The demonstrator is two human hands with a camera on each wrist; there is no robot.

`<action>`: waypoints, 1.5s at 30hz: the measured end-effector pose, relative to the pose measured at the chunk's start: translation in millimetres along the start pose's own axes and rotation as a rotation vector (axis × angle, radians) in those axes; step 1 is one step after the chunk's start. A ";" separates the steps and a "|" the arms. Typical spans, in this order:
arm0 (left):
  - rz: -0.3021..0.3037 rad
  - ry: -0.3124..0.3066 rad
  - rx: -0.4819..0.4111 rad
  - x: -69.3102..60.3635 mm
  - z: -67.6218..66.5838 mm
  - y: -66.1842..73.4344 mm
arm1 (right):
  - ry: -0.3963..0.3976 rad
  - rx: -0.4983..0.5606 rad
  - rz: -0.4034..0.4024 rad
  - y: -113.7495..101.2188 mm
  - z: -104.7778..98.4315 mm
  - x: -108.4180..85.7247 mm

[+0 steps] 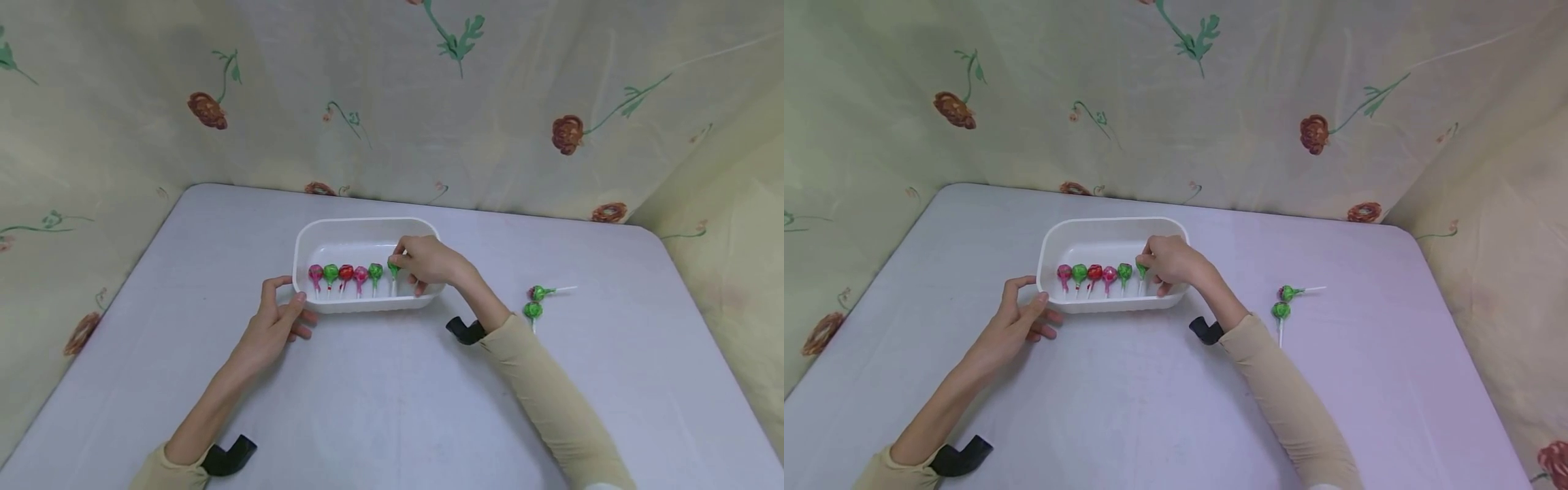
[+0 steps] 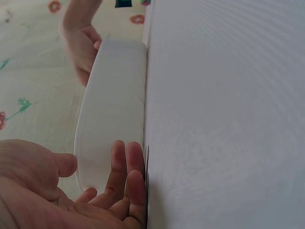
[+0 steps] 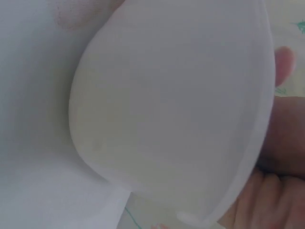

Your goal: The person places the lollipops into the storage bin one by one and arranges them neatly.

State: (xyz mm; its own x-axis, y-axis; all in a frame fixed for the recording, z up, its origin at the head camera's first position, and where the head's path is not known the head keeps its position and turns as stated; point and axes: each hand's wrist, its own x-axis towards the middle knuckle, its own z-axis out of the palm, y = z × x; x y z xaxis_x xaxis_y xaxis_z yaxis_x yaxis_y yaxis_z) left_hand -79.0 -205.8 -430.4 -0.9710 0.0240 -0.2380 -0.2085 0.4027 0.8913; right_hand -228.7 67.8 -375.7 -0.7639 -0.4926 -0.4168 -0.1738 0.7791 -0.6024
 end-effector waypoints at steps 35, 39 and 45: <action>0.003 0.005 0.009 -2.7 0.3 1.9 | -0.011 -0.126 -0.024 5.4 8.7 8.4; 0.004 0.000 0.006 -2.4 0.2 1.6 | -0.013 -0.130 -0.031 5.3 8.8 9.1; 0.005 0.003 0.008 -2.3 0.2 1.7 | -0.016 -0.122 -0.040 5.0 9.1 9.5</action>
State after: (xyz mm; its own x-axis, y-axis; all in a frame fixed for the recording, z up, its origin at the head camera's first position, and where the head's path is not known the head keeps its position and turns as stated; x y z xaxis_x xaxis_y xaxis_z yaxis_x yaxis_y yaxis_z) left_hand -77.1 -205.0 -428.4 -0.9724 0.0233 -0.2320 -0.2023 0.4099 0.8894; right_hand -231.2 63.5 -388.8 -0.7452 -0.5297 -0.4052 -0.2794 0.7996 -0.5315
